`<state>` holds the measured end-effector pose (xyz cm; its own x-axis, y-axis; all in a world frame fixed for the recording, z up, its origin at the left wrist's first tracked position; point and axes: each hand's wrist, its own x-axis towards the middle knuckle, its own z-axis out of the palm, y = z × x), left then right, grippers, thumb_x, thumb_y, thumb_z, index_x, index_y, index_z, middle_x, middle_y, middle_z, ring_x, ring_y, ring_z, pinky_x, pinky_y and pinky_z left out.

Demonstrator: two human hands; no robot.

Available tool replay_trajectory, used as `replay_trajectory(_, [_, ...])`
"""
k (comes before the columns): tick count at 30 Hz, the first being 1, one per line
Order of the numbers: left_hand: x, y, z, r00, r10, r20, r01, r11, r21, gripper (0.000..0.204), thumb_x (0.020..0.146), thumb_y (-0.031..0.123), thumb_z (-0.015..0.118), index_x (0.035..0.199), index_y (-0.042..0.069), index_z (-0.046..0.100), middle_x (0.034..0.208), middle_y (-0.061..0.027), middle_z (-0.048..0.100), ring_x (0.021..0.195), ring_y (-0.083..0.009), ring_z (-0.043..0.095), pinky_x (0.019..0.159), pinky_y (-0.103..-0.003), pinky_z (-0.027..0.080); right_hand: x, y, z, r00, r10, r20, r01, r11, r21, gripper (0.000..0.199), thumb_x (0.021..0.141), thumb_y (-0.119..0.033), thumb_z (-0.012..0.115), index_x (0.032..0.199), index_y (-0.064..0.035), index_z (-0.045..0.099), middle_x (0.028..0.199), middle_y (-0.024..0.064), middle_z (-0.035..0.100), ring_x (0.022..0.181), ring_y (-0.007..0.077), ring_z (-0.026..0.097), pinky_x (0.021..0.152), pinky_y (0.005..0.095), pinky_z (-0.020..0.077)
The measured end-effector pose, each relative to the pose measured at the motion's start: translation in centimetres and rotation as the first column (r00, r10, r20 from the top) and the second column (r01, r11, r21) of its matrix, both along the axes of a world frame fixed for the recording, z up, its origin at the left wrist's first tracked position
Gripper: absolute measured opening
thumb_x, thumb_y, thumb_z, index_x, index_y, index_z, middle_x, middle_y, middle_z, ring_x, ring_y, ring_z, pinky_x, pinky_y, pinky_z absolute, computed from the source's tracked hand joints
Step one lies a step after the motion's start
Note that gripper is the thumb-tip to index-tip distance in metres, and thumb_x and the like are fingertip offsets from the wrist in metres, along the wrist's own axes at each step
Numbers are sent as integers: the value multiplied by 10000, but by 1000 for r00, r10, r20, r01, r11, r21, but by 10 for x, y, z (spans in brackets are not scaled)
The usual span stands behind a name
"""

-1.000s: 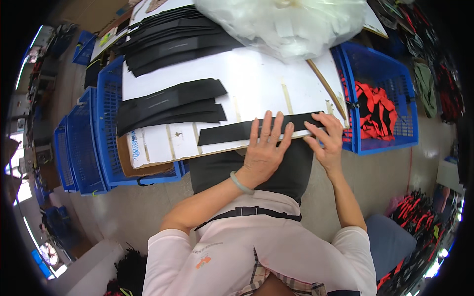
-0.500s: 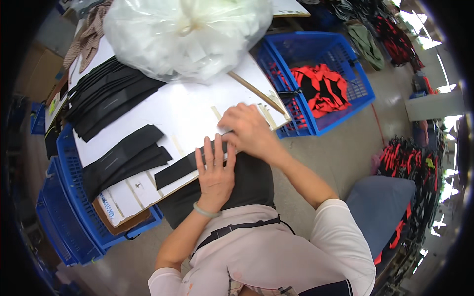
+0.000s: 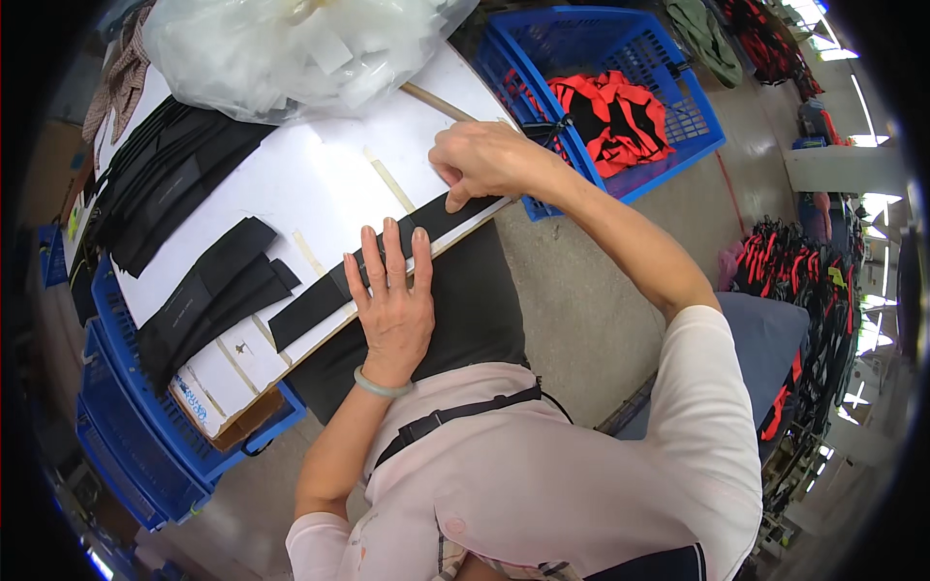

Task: Folding black fabric straps and applying white adhesive labels or tape to them at a workbench.

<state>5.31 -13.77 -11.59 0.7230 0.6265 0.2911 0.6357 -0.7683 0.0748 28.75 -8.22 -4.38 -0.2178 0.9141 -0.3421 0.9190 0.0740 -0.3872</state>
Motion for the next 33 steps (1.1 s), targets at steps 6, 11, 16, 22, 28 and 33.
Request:
replay_trajectory(6, [-3, -2, -1, 999, 3, 42, -2, 1000, -16, 662, 807, 86, 668, 1425, 89, 431, 1495, -224, 362, 1391, -417, 328, 1120, -568, 234, 1, -4, -1, 996, -61, -68, 62, 998, 5, 280, 698, -236, 789, 717, -30, 600, 723, 112, 659, 744, 315, 645, 665, 414, 479])
replay_trajectory(11, [-2, 0, -1, 999, -9, 35, 9, 1000, 8, 651, 811, 71, 650, 1423, 91, 428, 1469, -221, 401, 1374, -412, 358, 1111, -562, 255, 11, -3, -6, 988, -56, -142, 50, 998, -45, 300, 715, -207, 784, 649, -11, 568, 579, 109, 578, 610, 282, 595, 591, 395, 441])
replay_trajectory(16, [-1, 4, -3, 997, 7, 82, -8, 1000, 14, 609, 828, 43, 617, 1408, 95, 438, 1457, -198, 429, 1357, -401, 392, 1110, -555, 261, 22, -2, -15, 960, 14, -280, -8, 1000, 21, 290, 732, -129, 762, 640, -2, 518, 537, 71, 485, 523, 197, 466, 530, 359, 376])
replay_trajectory(22, [-4, 0, -8, 998, 34, 61, -37, 998, 45, 550, 863, 78, 551, 1402, 96, 444, 1469, -194, 418, 1364, -393, 390, 1109, -561, 265, 23, 0, -17, 948, 33, -318, -37, 999, -7, 277, 746, -146, 743, 645, -23, 516, 528, 47, 424, 518, 151, 406, 512, 338, 335])
replay_trajectory(28, [-3, -7, -7, 994, 2, 113, -2, 1000, -6, 467, 894, 136, 510, 1358, 79, 489, 1455, -202, 427, 1368, -408, 373, 1120, -562, 255, 24, -13, -14, 943, -48, -331, 45, 999, -18, 309, 709, -128, 741, 634, 3, 470, 531, 67, 440, 530, 152, 401, 510, 351, 345])
replay_trajectory(33, [-3, 1, -16, 988, 7, 157, -10, 1000, 18, 478, 886, 136, 533, 1357, 82, 474, 1464, -207, 411, 1369, -414, 369, 1118, -563, 260, 24, -3, -17, 942, -128, -311, 92, 987, -128, 286, 714, -78, 751, 635, 5, 489, 538, 38, 441, 539, 128, 408, 511, 323, 340])
